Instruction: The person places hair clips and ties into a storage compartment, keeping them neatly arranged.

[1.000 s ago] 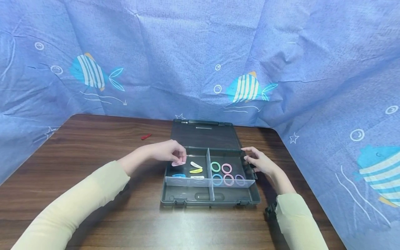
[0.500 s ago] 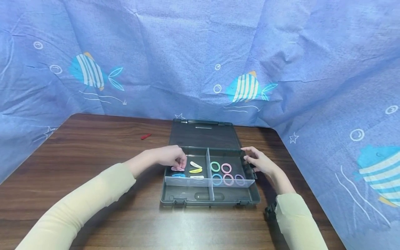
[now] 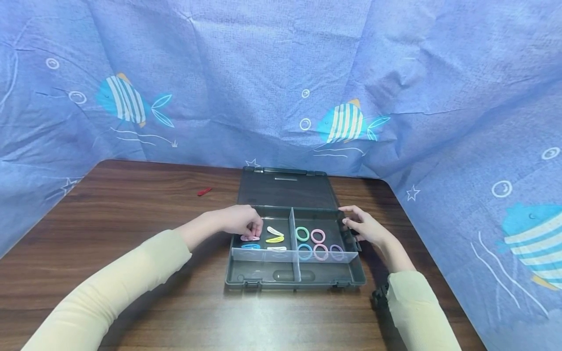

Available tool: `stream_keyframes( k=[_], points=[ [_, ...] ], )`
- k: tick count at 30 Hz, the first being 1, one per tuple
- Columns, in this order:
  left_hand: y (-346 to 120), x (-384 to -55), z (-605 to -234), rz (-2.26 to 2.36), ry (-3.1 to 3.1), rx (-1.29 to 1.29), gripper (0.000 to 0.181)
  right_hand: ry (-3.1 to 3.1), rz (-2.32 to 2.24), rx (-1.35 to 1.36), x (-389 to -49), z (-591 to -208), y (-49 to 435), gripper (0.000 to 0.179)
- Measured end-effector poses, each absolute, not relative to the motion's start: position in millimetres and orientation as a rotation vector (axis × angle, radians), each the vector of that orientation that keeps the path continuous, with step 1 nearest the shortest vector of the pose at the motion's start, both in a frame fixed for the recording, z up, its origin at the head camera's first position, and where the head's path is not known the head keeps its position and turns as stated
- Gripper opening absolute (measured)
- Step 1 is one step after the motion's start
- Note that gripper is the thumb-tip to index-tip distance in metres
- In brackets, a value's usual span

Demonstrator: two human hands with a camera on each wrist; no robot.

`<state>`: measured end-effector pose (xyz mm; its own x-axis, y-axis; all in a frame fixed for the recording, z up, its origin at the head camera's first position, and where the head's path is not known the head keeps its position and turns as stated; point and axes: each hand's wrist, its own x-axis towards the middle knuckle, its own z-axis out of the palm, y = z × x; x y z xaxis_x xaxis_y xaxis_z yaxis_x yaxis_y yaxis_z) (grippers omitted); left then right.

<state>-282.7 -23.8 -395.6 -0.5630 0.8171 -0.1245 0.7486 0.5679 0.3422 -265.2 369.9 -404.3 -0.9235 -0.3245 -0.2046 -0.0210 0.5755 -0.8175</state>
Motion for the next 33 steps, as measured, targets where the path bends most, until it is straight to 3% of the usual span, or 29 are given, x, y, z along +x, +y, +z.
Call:
stream_keyframes(
  k=[21,33],
  points=[
    [-34.8,-280.3,-385.3,0.645,2.469,1.38,0.01,2.472,-1.277,-0.282,-263.1,-402.3,369.5,0.049],
    [-61.8,-284.3,-371.6,0.814,2.5,1.455,0.016,2.455,-1.307,-0.284,-263.8,-403.6,369.3,0.05]
  ],
)
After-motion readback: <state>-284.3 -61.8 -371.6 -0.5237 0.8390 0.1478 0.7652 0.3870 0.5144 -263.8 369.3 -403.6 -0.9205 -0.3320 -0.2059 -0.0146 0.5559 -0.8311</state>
